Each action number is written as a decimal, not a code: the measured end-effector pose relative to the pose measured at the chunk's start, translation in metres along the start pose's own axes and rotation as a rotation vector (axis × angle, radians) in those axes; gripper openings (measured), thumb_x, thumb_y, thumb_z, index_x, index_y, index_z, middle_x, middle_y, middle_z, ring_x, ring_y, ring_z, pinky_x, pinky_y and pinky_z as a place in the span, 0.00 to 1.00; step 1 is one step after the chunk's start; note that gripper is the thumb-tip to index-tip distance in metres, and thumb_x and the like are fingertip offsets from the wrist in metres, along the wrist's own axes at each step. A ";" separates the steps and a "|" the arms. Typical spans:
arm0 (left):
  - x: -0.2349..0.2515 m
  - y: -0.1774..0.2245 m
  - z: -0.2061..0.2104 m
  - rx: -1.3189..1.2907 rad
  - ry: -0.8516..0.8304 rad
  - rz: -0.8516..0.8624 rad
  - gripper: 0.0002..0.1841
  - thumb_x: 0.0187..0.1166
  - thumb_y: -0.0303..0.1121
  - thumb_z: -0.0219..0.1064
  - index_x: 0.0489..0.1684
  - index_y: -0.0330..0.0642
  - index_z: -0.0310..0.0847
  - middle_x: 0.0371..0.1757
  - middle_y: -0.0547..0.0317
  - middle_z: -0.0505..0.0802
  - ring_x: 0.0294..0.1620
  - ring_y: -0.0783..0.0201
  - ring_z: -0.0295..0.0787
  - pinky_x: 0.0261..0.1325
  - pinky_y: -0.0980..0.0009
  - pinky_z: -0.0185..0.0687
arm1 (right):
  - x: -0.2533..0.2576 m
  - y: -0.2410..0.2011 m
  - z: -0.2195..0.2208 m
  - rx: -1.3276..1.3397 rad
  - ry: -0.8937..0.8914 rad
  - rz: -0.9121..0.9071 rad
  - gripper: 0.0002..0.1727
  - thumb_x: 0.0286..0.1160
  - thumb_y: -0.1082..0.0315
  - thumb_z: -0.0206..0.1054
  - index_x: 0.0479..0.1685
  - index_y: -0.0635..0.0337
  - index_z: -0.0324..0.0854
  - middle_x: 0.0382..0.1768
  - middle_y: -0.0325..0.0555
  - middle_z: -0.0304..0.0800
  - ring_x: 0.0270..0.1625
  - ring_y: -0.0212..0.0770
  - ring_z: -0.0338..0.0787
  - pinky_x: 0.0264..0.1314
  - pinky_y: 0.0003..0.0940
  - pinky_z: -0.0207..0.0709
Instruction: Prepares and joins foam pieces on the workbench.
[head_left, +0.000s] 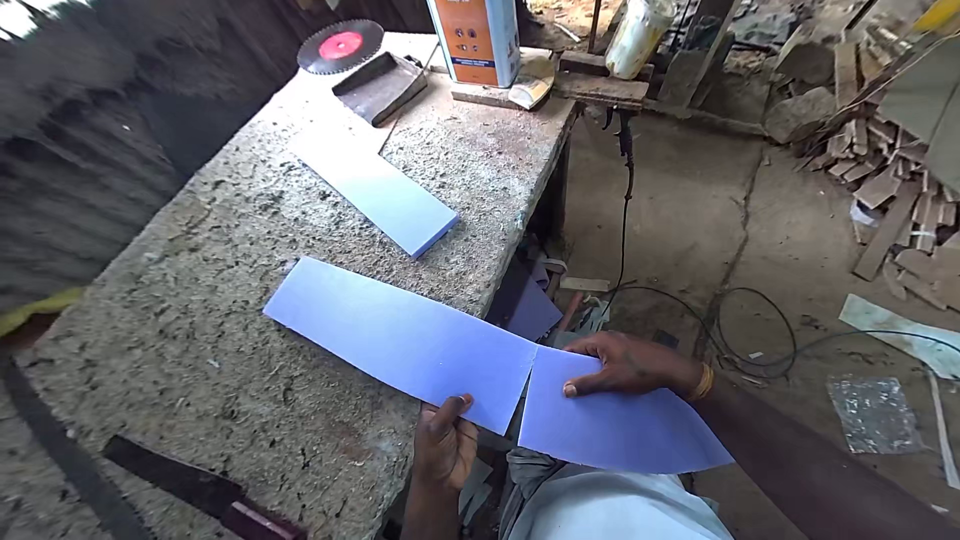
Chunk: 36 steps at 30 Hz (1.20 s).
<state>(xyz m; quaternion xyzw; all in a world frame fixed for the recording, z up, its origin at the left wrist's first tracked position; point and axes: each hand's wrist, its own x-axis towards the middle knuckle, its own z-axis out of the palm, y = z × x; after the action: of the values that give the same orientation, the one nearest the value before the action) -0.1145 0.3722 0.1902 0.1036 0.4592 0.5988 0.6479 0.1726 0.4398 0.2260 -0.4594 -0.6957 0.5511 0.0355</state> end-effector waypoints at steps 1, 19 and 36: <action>0.000 0.000 -0.001 -0.001 -0.003 0.000 0.18 0.74 0.14 0.54 0.61 0.38 0.70 0.45 0.46 0.94 0.43 0.55 0.97 0.47 0.55 0.95 | 0.000 0.000 0.000 0.006 -0.002 -0.004 0.19 0.71 0.47 0.77 0.54 0.46 0.88 0.37 0.33 0.93 0.38 0.30 0.91 0.45 0.34 0.87; -0.006 0.004 0.002 -0.013 0.020 -0.020 0.19 0.78 0.14 0.54 0.64 0.40 0.70 0.47 0.45 0.93 0.42 0.52 0.96 0.46 0.52 0.95 | 0.004 -0.010 0.004 -0.012 0.015 -0.013 0.18 0.72 0.47 0.77 0.53 0.46 0.88 0.38 0.33 0.94 0.39 0.30 0.92 0.45 0.33 0.88; -0.007 0.007 -0.002 0.012 0.022 -0.012 0.19 0.77 0.11 0.55 0.62 0.41 0.73 0.48 0.48 0.93 0.42 0.53 0.96 0.46 0.53 0.95 | 0.004 -0.013 0.005 0.046 0.083 -0.044 0.15 0.72 0.51 0.77 0.53 0.44 0.90 0.37 0.33 0.95 0.37 0.31 0.93 0.42 0.34 0.89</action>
<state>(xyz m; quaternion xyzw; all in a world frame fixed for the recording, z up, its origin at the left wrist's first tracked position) -0.1199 0.3672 0.1972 0.0982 0.4707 0.5932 0.6457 0.1604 0.4393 0.2327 -0.4652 -0.6907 0.5467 0.0870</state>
